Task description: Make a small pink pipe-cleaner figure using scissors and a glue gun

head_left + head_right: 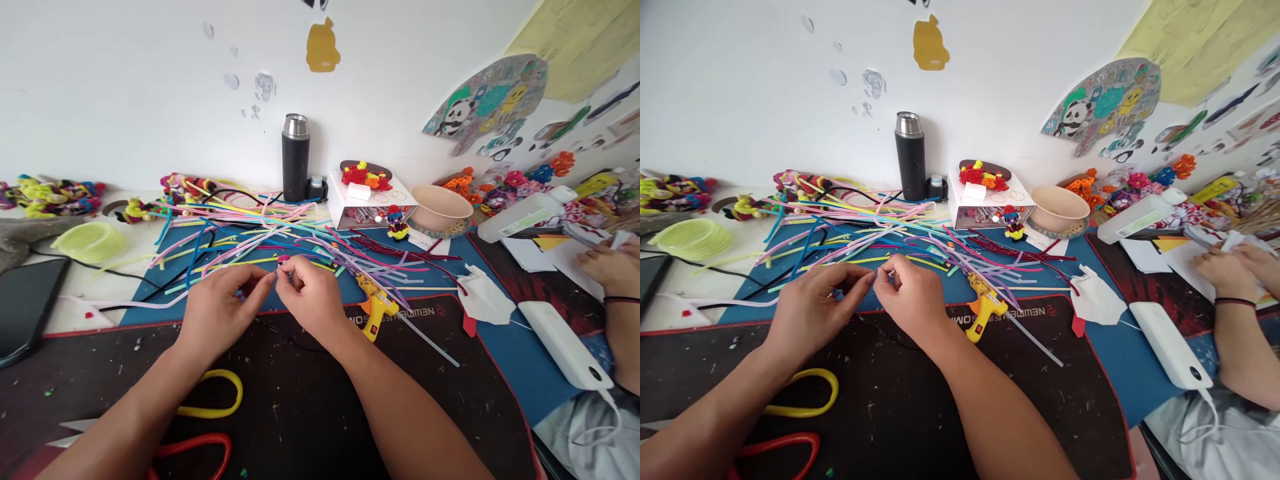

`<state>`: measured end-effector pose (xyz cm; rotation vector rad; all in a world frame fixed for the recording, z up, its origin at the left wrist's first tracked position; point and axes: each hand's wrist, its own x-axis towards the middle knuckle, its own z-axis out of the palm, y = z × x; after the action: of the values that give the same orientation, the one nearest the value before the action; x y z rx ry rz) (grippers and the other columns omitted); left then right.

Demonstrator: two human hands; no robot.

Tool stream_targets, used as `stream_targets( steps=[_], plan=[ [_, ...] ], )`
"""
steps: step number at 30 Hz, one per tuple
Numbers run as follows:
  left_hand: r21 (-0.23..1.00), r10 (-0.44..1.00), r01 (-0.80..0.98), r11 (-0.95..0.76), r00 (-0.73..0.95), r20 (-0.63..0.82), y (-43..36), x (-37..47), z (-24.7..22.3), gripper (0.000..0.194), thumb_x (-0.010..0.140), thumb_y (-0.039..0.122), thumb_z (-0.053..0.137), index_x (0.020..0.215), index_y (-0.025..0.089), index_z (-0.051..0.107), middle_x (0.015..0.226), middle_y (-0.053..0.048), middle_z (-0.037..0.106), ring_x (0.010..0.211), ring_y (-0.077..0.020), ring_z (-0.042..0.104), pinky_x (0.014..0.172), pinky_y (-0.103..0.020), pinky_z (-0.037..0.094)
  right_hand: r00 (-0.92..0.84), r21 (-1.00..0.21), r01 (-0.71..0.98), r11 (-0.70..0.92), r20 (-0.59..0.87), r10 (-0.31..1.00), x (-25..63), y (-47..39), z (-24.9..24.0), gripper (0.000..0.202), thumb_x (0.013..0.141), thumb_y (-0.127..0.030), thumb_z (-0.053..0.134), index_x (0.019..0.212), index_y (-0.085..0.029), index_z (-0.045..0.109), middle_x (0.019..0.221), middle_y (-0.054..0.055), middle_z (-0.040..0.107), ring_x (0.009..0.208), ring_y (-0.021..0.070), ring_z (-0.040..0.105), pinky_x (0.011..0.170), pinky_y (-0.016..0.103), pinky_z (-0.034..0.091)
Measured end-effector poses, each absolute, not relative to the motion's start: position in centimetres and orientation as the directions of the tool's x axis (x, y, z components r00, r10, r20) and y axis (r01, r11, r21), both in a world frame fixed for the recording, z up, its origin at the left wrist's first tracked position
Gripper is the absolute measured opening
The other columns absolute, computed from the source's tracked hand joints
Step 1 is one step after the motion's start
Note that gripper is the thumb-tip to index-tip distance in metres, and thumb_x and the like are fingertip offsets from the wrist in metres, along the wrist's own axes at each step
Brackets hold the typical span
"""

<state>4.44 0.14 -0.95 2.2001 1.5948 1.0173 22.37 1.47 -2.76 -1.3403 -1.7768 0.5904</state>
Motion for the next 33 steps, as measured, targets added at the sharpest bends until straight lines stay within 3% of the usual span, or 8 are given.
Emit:
stream_targets(
  steps=[4,8,17,33],
  plan=[
    [0.825,0.980,0.530,-0.196,0.088,0.176,0.8,3.8,0.2,0.040,0.105,0.054,0.060,0.082,0.024,0.073,0.073,0.000,0.073,0.067,-0.0186,0.066,0.064,-0.029,0.053,-0.154,-0.756,0.538,0.372,0.346,0.926,22.4,1.3,-2.6,0.018,0.100,-0.033,0.061,0.089,-0.025,0.072,0.060,-0.005,0.055,0.053,0.0141,0.048,0.060,0.027,0.037],
    [0.912,0.986,0.400,-0.093,0.167,0.028,1.5,3.0,0.6,0.042,0.097,0.062,0.070,0.081,0.023,0.074,0.075,-0.001,0.074,0.071,-0.0196,0.067,0.068,-0.031,0.056,-0.166,-0.763,0.513,0.392,0.360,0.918,22.4,1.1,-2.4,0.021,0.102,-0.035,0.060,0.092,-0.024,0.075,0.061,-0.004,0.057,0.053,0.0139,0.049,0.060,0.027,0.038],
    [0.915,0.970,0.403,-0.035,0.233,-0.066,1.9,2.1,0.7,0.042,0.086,0.065,0.080,0.086,0.023,0.081,0.086,-0.003,0.079,0.081,-0.0221,0.071,0.076,-0.031,0.056,-0.186,-0.736,0.507,0.449,0.415,0.891,22.3,1.1,-2.8,0.020,0.103,-0.032,0.061,0.092,-0.023,0.075,0.062,-0.005,0.060,0.053,0.0126,0.050,0.061,0.026,0.038],
    [0.806,0.995,0.585,-0.092,0.086,0.051,0.9,3.6,1.4,0.031,0.085,0.053,0.067,0.082,0.023,0.075,0.079,-0.001,0.075,0.074,-0.0210,0.066,0.071,-0.030,0.051,-0.218,-0.726,0.523,0.447,0.393,0.893,22.5,1.0,-2.8,0.017,0.103,-0.030,0.063,0.094,-0.022,0.075,0.064,-0.004,0.061,0.055,0.0126,0.052,0.061,0.026,0.037]
  ],
)
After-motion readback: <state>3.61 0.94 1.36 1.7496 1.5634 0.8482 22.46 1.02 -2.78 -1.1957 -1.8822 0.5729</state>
